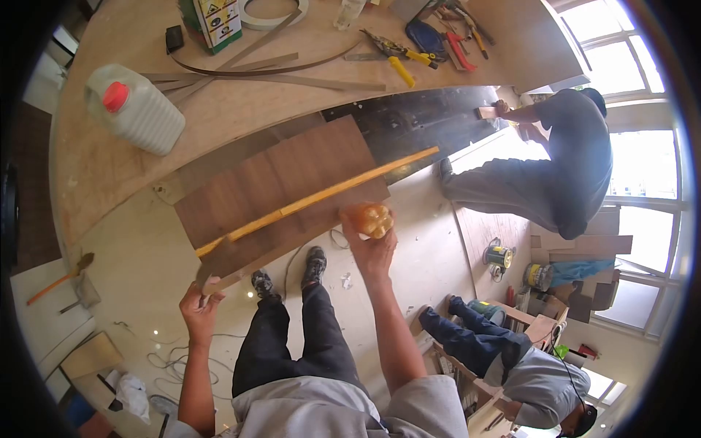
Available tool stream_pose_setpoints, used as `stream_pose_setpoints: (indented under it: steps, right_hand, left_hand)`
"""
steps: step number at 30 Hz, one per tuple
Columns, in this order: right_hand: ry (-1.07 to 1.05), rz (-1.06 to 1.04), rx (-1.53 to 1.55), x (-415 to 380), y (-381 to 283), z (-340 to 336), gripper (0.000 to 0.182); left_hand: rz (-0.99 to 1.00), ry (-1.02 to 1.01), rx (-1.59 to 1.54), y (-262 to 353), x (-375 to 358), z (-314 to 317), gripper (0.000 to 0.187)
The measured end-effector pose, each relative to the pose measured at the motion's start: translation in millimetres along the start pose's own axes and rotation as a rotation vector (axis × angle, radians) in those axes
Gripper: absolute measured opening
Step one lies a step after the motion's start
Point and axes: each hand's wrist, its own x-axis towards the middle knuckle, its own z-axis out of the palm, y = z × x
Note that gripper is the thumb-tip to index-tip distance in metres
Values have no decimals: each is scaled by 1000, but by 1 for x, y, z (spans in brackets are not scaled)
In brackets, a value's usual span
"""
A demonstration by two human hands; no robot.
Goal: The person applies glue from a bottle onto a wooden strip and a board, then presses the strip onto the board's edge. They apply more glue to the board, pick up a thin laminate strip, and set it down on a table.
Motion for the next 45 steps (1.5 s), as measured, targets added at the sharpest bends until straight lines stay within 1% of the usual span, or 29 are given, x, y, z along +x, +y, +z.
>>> stream_pose_setpoints:
  steps: [1, 2, 3, 5, 8, 11, 12, 15, 17, 19, 22, 25, 26, 29, 33, 35, 36, 39, 40, 43, 45]
  right_hand:
    - [-30, 12, 22, -7, -2, 4, 52]
    - [-58, 23, 43, -16, -3, 8, 52]
    - [-52, -32, 82, -24, 2, 15, 54]
    - [-105, -96, 37, -34, -2, 17, 54]
    - [-78, -255, -43, -23, 7, 11, 54]
    - [36, -20, 10, -2, 9, -4, 51]
    - [34, -101, -26, 6, 15, -9, 52]
    - [35, -12, 66, -7, 25, 0, 54]
    - [-91, 121, 384, -31, 32, 21, 58]
    - [-173, -193, 116, -47, 18, 16, 58]
    - [-143, -186, 138, -45, 16, 14, 58]
    - [-10, -156, 107, -19, 34, 2, 61]
    - [-16, -22, 175, -11, 36, -5, 60]
    - [55, -58, 103, 18, 35, -20, 58]
    - [24, -114, 53, 23, 33, -17, 56]
    - [50, -29, 241, 20, 24, -12, 49]
    - [60, 13, 335, 19, 16, -11, 45]
    - [-4, 207, 661, 23, 3, -22, 32]
    - [87, 254, 690, 26, 3, -20, 25]
    - [105, 320, 729, 31, 10, -22, 29]
    - [84, 296, 698, 30, 17, -19, 30]
  left_hand:
    - [30, -18, 59, 6, 4, 5, 46]
    - [76, 13, 106, 15, 5, 12, 51]
    - [111, 24, 135, 19, 8, 17, 53]
    - [180, 45, 190, 24, 13, 25, 55]
    - [215, 67, 253, 25, 17, 30, 58]
    - [236, 79, 247, 26, 20, 31, 57]
    - [230, 66, 258, 27, 20, 30, 57]
    - [232, 35, 281, 38, 21, 29, 57]
    - [263, 25, 289, 47, 21, 30, 57]
    - [275, 24, 291, 54, 21, 28, 58]
    - [253, 29, 282, 55, 20, 27, 58]
    - [197, 43, 259, 60, 19, 23, 55]
    - [173, 49, 247, 62, 18, 23, 53]
    - [175, 67, 267, 71, 15, 25, 40]
    - [142, 94, 181, 76, 12, 29, 41]
    - [101, 129, 114, 78, 13, 28, 46]
    - [97, 135, 108, 79, 13, 26, 46]
    - [89, 148, 95, 83, 13, 18, 44]
    - [89, 148, 93, 83, 13, 15, 44]
    - [118, 126, 122, 82, 14, 9, 46]
    - [141, 115, 151, 82, 15, 8, 49]
